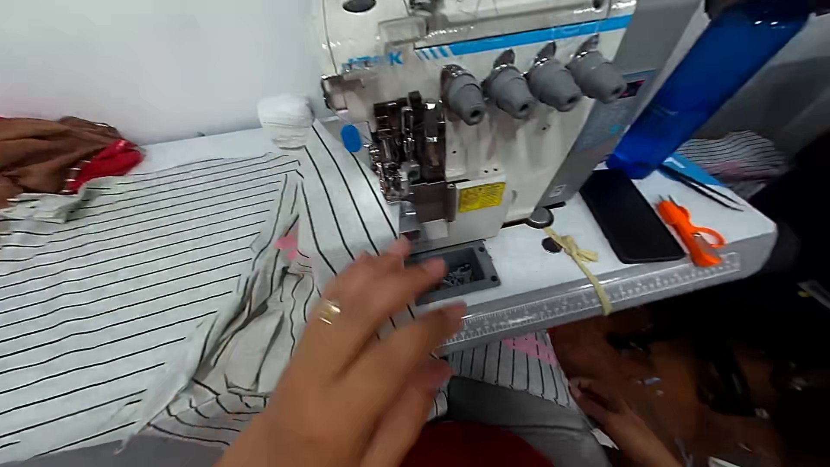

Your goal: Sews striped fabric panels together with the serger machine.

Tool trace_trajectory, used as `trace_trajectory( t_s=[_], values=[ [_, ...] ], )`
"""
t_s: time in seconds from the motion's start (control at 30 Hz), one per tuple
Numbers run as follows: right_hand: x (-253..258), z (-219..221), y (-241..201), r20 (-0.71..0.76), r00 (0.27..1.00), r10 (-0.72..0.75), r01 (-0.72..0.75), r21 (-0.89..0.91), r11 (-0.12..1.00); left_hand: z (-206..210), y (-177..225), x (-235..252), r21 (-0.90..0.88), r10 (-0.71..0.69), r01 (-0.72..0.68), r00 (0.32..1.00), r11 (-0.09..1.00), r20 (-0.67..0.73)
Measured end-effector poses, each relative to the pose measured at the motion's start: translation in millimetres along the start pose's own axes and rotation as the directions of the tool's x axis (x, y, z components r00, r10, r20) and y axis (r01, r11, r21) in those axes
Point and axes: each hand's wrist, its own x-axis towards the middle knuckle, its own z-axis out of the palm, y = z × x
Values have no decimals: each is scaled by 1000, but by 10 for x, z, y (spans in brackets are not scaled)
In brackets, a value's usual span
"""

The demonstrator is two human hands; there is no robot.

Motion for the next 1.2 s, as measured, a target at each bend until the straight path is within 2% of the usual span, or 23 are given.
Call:
trace_trajectory(
  t_s=[0.07, 0.13, 0.23, 0.3, 0.33, 0.4, 0.47, 0.57, 0.6, 0.7, 0.73, 0.8, 0.83, 0.9, 0.97, 1.07, 1.13, 1.2],
  values=[
    [1, -21, 64, -4, 1000, -11, 11, 15, 1000, 216, 101, -72, -91, 35, -30, 998, 995, 59],
    [18, -35, 38, -57, 995, -85, 86, 22, 996, 382, 160, -152, -187, 45, -22, 992, 982, 119],
    [77, -132, -95, -86, 985, -146, 140, -75, 987, 516, 219, -262, -265, 64, -12, 980, 964, 189],
    [107, -182, -142, 45, 993, -108, 115, -210, 971, 540, 246, -322, -283, 72, -7, 973, 959, 219],
    [128, -190, -138, 138, 990, -38, 75, -273, 959, 541, 257, -348, -290, 70, -1, 972, 957, 226],
    [179, -178, -88, 221, 974, 46, 25, -308, 951, 530, 275, -389, -310, 55, 22, 969, 951, 239],
    [209, -222, -100, 186, 982, 10, 36, -241, 970, 521, 289, -427, -311, 34, 46, 968, 949, 247],
    [192, -301, -202, 49, 991, -125, 130, -99, 987, 533, 293, -497, -299, 2, 81, 964, 951, 266],
    [186, -325, -265, 26, 990, -142, 143, -98, 985, 546, 294, -513, -293, -9, 94, 961, 951, 276],
    [97, -339, -564, 0, 985, -171, 166, -240, 956, 648, 317, -513, -337, -44, 165, 940, 927, 339],
    [26, -314, -720, 19, 982, -190, 189, -227, 955, 710, 337, -491, -364, -64, 213, 923, 907, 379],
    [-155, -209, -1084, 99, 961, -257, 263, -63, 963, 862, 409, -414, -389, -112, 333, 863, 859, 492],
    [-233, -135, -1262, 135, 944, -300, 302, 9, 953, 939, 455, -361, -375, -128, 389, 818, 841, 560],
    [-328, 15, -1561, 170, 896, -411, 414, 21, 910, 1048, 527, -232, -307, -144, 455, 722, 836, 677],
    [-393, 138, -1814, 196, 833, -517, 532, -27, 846, 1127, 547, -176, -273, -161, 406, 764, 872, 625],
    [-470, 271, -2144, 265, 727, -633, 664, -38, 747, 1139, 501, -135, -248, -215, 336, 885, 909, 414],
    [-513, 354, -2346, 298, 665, -685, 723, -27, 690, 1074, 441, -120, -286, -249, 343, 915, 895, 318],
    [-520, 451, -2513, 298, 614, -731, 771, -25, 637, 965, 405, -115, -433, -258, 366, 922, 823, 289]
  ],
)
